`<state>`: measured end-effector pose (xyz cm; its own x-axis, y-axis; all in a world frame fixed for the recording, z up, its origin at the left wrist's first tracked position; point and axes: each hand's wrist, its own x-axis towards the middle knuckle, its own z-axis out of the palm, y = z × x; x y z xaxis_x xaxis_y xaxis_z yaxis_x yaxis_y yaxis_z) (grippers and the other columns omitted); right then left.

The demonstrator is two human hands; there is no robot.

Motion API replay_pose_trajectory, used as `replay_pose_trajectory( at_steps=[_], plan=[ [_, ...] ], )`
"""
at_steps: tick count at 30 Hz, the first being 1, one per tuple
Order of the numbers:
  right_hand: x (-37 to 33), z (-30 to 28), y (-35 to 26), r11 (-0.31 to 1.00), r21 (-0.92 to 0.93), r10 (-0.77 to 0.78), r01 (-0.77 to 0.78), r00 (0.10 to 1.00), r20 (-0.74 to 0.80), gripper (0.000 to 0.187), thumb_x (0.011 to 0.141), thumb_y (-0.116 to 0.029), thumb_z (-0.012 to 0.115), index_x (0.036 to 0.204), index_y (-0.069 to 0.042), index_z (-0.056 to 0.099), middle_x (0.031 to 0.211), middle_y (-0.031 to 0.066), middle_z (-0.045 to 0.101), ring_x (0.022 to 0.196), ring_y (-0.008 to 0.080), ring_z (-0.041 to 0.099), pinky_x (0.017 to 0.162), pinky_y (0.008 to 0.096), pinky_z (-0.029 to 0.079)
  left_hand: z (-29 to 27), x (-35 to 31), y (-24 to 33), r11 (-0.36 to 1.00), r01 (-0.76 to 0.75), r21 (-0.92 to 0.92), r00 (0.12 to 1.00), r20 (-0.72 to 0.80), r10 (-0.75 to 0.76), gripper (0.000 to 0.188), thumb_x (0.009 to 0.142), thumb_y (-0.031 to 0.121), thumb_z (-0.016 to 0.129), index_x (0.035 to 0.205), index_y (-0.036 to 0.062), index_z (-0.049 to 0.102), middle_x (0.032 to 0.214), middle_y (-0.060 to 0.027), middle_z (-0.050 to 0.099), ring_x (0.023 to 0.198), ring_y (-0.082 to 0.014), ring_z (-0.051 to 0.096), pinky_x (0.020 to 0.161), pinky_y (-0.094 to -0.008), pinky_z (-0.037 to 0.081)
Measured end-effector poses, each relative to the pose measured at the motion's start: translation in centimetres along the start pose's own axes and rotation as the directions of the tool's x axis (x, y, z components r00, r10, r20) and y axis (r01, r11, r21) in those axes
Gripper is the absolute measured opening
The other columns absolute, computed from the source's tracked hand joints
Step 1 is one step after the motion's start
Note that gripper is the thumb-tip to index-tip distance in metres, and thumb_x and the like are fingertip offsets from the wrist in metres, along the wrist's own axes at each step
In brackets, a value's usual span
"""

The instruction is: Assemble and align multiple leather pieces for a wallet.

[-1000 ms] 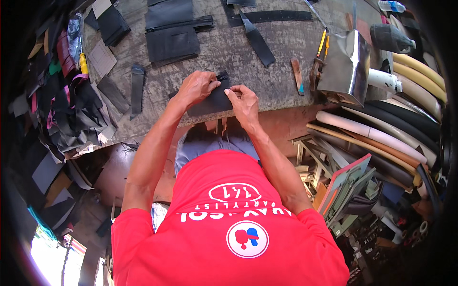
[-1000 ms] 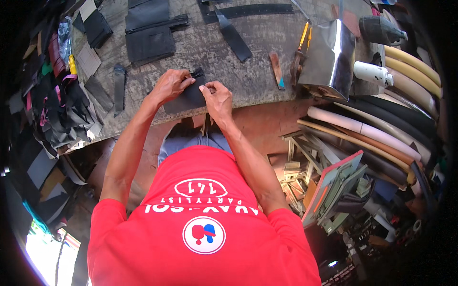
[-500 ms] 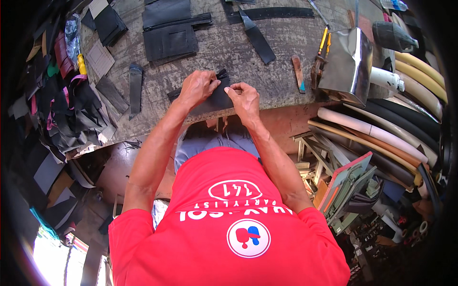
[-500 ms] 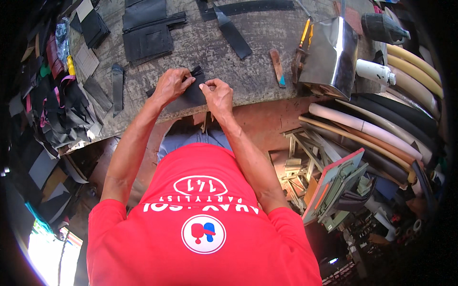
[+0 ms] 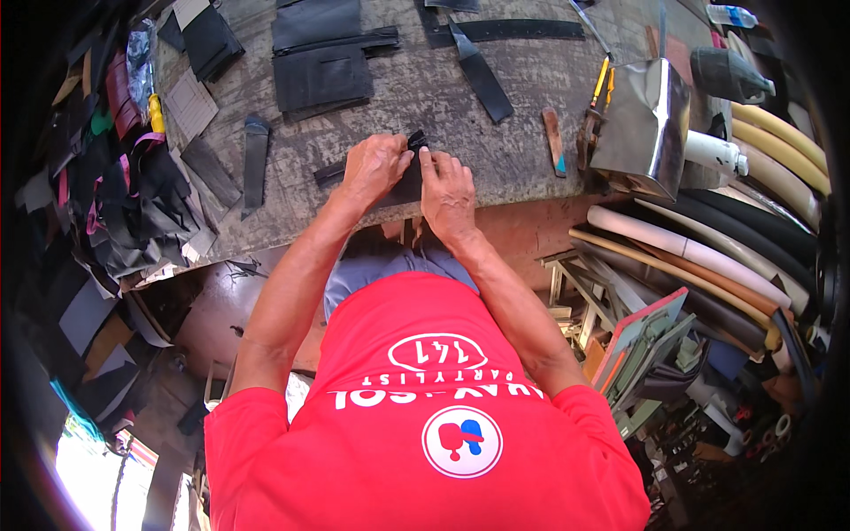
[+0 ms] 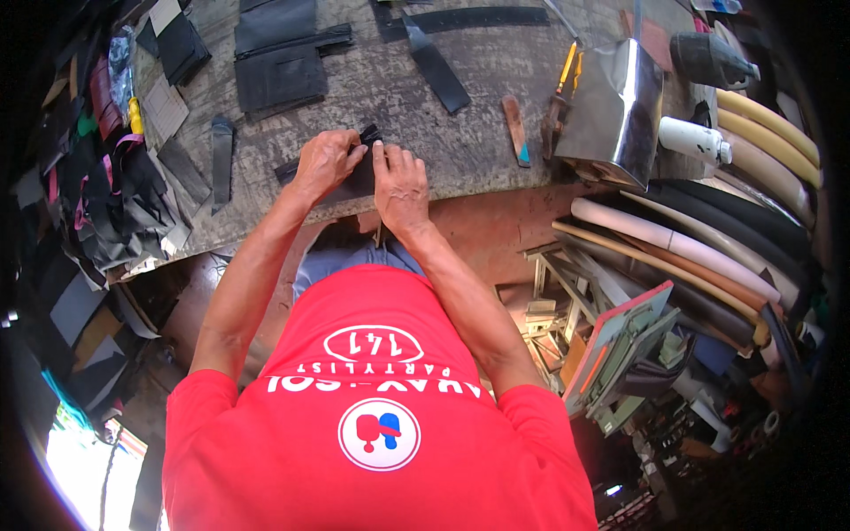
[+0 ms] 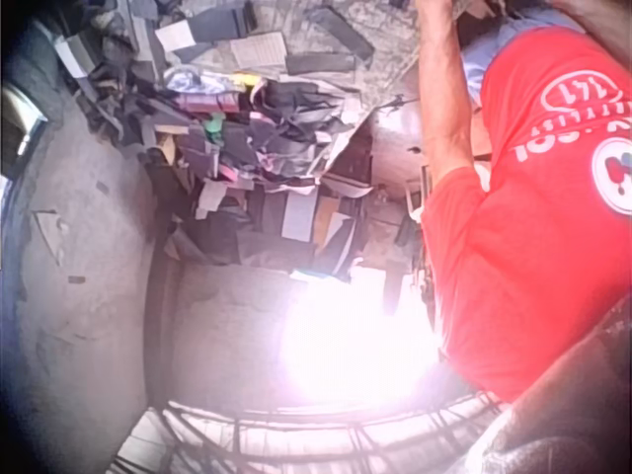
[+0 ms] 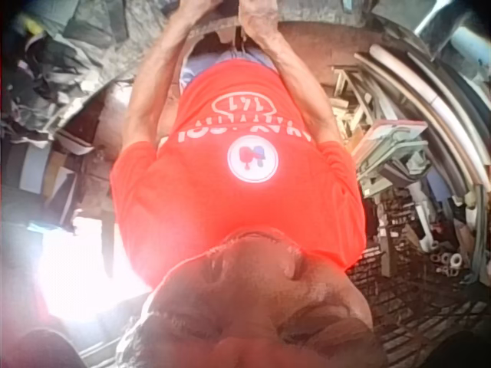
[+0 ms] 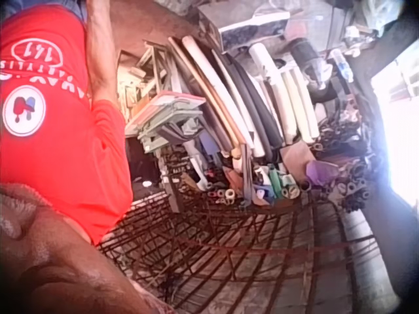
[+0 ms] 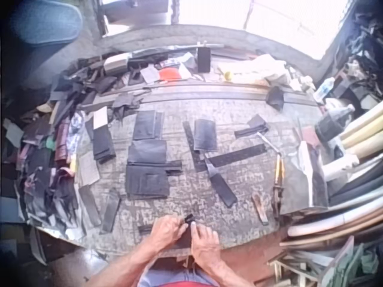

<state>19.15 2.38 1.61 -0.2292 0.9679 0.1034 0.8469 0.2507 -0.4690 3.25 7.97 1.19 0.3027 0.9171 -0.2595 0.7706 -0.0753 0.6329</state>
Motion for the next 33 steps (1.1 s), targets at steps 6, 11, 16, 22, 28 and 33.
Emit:
replay_pose_trajectory(
  at_steps=[6, 11, 16, 22, 28, 33],
  plan=[
    [0.5, -0.6, 2.1, 0.873, 0.423, 0.225, -0.244, 0.970, 0.095, 0.042, 0.085, -0.007, 0.063, 0.125, 0.004, 0.055, 0.117, 0.0212, 0.053, 0.108, 0.0383, 0.055, 0.093, 0.0458, 0.046, 0.4, -0.1, 0.5, 0.988, 0.124, -0.091, 0.992, 0.013, -0.123, 0.025, 0.089, 0.026, 0.065, 0.089, 0.0012, 0.069, 0.082, -0.0200, 0.069, 0.081, -0.0397, 0.067, 0.072, -0.0467, 0.053],
    [0.5, -4.4, 0.5, 0.965, 0.253, 0.025, -0.068, 0.986, 0.168, 0.083, 0.076, -0.028, 0.078, 0.142, 0.006, 0.039, 0.143, 0.0283, 0.040, 0.131, 0.0435, 0.043, 0.110, 0.0474, 0.036, 1.8, -0.2, 1.8, 0.871, 0.321, -0.372, 0.942, 0.027, -0.335, 0.030, 0.091, 0.026, 0.062, 0.101, -0.0007, 0.072, 0.089, -0.0239, 0.070, 0.083, -0.0317, 0.071, 0.075, -0.0395, 0.053],
    [0.4, -2.2, 0.0, 0.997, -0.071, 0.020, 0.007, 0.923, 0.384, 0.096, 0.075, -0.028, 0.076, 0.147, 0.011, 0.027, 0.155, 0.0272, 0.027, 0.144, 0.0445, 0.026, 0.117, 0.0522, 0.025, 1.5, 0.7, 2.8, 0.828, 0.328, -0.455, 0.936, 0.037, -0.351, 0.031, 0.093, 0.023, 0.059, 0.108, -0.0008, 0.071, 0.091, -0.0233, 0.072, 0.080, -0.0256, 0.071, 0.074, -0.0379, 0.053],
    [1.1, -1.6, 0.9, 1.000, -0.002, -0.027, 0.029, 0.973, 0.231, 0.073, 0.080, -0.016, 0.060, 0.144, 0.007, 0.035, 0.145, 0.0265, 0.041, 0.136, 0.0461, 0.036, 0.115, 0.0489, 0.031, 0.7, -1.6, 1.3, 0.973, 0.117, -0.197, 0.980, -0.136, -0.145, 0.025, 0.091, 0.019, 0.058, 0.106, 0.0039, 0.071, 0.102, -0.0178, 0.069, 0.094, -0.0367, 0.066, 0.079, -0.0405, 0.054],
    [1.7, -1.8, 4.3, 0.931, 0.346, 0.077, -0.118, 0.989, 0.129, 0.047, 0.090, -0.020, 0.058, 0.132, 0.001, 0.053, 0.127, 0.0208, 0.060, 0.120, 0.0390, 0.054, 0.103, 0.0437, 0.044, 1.5, -2.0, -1.6, 0.792, -0.470, 0.391, 0.827, -0.119, 0.549, 0.039, 0.089, 0.013, 0.058, 0.127, 0.0050, 0.060, 0.139, -0.0089, 0.050, 0.130, -0.0309, 0.044, 0.108, -0.0466, 0.035],
    [1.4, -2.0, 2.4, 0.995, 0.022, -0.095, 0.093, 0.981, 0.167, 0.042, 0.091, -0.024, 0.063, 0.126, -0.003, 0.059, 0.130, 0.0179, 0.060, 0.124, 0.0364, 0.052, 0.105, 0.0448, 0.043, 2.1, -2.0, -3.0, 0.802, -0.511, 0.311, 0.809, -0.141, 0.570, 0.040, 0.090, 0.017, 0.060, 0.129, 0.0054, 0.059, 0.141, -0.0082, 0.050, 0.133, -0.0311, 0.042, 0.110, -0.0461, 0.034]
  ],
)
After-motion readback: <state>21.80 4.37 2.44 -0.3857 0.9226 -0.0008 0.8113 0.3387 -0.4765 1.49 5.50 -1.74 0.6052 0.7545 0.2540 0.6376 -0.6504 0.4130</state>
